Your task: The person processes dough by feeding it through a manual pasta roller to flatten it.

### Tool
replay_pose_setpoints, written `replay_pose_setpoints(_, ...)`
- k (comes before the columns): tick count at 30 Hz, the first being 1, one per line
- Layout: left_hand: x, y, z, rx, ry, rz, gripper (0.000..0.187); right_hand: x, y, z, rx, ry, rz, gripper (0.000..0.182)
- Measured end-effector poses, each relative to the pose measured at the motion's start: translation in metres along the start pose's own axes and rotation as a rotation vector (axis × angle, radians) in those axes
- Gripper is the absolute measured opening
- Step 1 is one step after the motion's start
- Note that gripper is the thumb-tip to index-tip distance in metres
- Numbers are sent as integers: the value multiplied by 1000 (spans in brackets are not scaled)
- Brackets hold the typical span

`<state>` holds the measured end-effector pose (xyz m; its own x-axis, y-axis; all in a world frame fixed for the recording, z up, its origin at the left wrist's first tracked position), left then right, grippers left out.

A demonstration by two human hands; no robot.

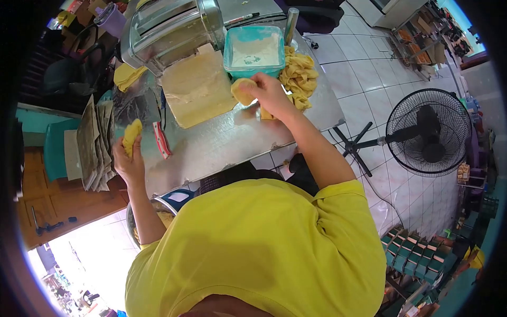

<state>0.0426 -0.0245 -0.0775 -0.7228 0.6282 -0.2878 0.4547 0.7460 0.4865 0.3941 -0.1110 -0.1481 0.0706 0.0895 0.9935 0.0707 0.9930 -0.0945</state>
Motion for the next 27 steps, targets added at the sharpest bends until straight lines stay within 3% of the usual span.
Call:
replay_pose_setpoints(4, 45, -37, 29, 165, 199, -57, 36, 8, -1, 5, 0, 225, -31, 21)
replay_pose_setpoints(7, 52, -41, 39, 407, 245, -288, 41, 3, 0, 7, -4, 289, -107, 28)
replay_pose_setpoints(8, 46, -40, 37, 412, 242, -297, 41, 3, -3, 9, 1, 287, -98, 28)
replay_pose_setpoints(10, 4, -24, 21, 182, 478, -148, 46, 15, -8, 24, 20, 396, -56, 26)
replay_pose_setpoints(12, -24, -12, 21, 192, 78, -109, 49, 20, -11, 39, 90, 374, -36, 25)
replay_pose_setpoints(16, -87, -1, 69, 487, -1155, -164, 41, 24, -18, 77, 232, 322, -29, 24)
replay_pose_setpoints(17, -95, 1, 71, 476, -1159, -181, 41, 26, -23, 86, 206, 303, -40, 23)
replay_pose_setpoints(19, -113, 3, 82, 690, -1436, -218, 35, 18, -27, 87, 193, 163, -77, 22)
replay_pose_setpoints(20, -116, 2, 82, 680, -1452, -218, 35, 18, -29, 85, 168, 30, -128, 21)
replay_pose_setpoints(27, -117, -9, 88, 682, -1407, -175, 25, 22, -41, 84, 205, -27, -34, 22)
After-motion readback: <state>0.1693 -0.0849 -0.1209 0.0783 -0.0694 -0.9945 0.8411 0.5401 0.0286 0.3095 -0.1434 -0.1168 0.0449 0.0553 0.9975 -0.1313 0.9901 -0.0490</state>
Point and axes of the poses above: each hand's wrist, its own y-axis towards the middle knuckle, its own z-axis out of the palm, x = y × z, the point moved 4 cm from there along y, towards the middle knuckle, and after that the axes turned 15 degrees about x, right-handed, at the moved point
